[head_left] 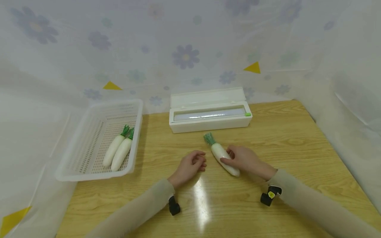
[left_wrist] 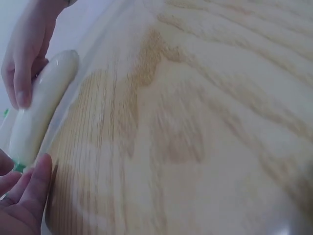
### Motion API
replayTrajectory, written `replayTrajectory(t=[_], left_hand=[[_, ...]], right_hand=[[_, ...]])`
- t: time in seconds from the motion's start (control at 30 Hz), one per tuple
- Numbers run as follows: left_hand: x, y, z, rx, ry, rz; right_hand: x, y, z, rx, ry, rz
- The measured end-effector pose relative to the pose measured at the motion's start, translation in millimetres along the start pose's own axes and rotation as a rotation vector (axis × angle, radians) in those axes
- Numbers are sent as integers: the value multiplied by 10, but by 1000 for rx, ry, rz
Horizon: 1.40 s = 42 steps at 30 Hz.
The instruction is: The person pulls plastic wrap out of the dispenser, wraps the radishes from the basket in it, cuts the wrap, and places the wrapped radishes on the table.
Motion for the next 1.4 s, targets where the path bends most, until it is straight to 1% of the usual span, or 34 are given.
replayTrajectory(t=[0.07, 0.13, 0.3, 0.4, 0.53, 0.7, 0.9, 0.97, 1.1, 1.23, 1.4], left_hand=[[14, 48, 1, -32, -7, -12], [30, 109, -3, -97, -16, -23], [87, 289, -72, -362, -59, -56], [120, 393, -108, -485, -96, -82], [156, 523, -135, -559, -125, -106], [192, 647, -190, -618, -136, -132], [209, 729, -254, -709, -173, -139], [221, 745, -272, -741, -190, -143], [246, 772, -276, -785, -200, -159], [274, 792, -259, -819, -203, -174], [302, 807, -242, -841, -203, -182]], right_hand=[[28, 56, -24, 19, 9, -12], [67, 135, -43, 25, 16, -27], [237, 452, -70, 8, 34, -87], [348, 665, -137, 19, 18, -116], [454, 931, -334, 39, -30, -153], [574, 1238, -700, 31, -106, -171], [601, 1490, -1283, 12, -213, -117], [597, 1559, -1466, 27, -242, -112], [598, 1680, -1798, 53, -282, -133], [607, 1759, -2106, 68, -312, -160], [619, 1813, -2408, 98, -350, -172]])
Point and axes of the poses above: each hand's wrist, its own x-axis away from the middle knuckle, its own y-axis out of the back of the hand, z = x × y, the point moved 5 cm from there along -x, towards the middle knuckle, and after that the axes turned 9 degrees about z, right-handed, at the moved point
